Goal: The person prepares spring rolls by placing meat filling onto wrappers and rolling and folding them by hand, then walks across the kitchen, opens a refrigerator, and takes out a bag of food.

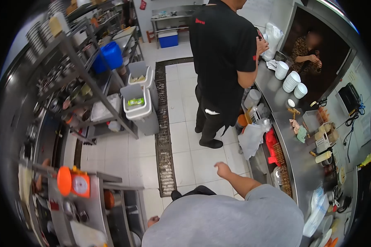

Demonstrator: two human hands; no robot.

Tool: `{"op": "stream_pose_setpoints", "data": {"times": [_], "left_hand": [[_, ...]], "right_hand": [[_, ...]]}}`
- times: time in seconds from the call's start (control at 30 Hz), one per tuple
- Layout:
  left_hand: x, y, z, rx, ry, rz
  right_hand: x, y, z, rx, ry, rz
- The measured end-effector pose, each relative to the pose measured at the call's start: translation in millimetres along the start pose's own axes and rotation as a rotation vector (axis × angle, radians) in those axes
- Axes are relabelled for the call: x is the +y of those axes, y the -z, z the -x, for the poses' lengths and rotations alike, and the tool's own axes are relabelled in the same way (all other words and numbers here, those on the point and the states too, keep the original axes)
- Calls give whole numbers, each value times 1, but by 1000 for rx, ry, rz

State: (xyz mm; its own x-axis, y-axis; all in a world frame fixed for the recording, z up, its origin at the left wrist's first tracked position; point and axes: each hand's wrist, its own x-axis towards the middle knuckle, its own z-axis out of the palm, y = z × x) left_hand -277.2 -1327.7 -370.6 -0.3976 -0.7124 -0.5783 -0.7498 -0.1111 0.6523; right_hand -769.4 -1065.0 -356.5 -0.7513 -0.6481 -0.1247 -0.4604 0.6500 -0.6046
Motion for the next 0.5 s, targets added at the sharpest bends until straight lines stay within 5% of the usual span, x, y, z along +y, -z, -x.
{"op": "stream_pose_setpoints", "data": {"times": [0.2, 0.37, 0.5], "left_hand": [[203, 82, -240, -14, -283, 44], [399, 97, -335, 85, -407, 88], [454, 75, -387, 81, -366, 170]], "right_hand": [[-26, -4, -76, 112, -367, -56], [-66, -21, -297, 219, -221, -183], [-161, -18, -518, 103, 188, -195]]}}
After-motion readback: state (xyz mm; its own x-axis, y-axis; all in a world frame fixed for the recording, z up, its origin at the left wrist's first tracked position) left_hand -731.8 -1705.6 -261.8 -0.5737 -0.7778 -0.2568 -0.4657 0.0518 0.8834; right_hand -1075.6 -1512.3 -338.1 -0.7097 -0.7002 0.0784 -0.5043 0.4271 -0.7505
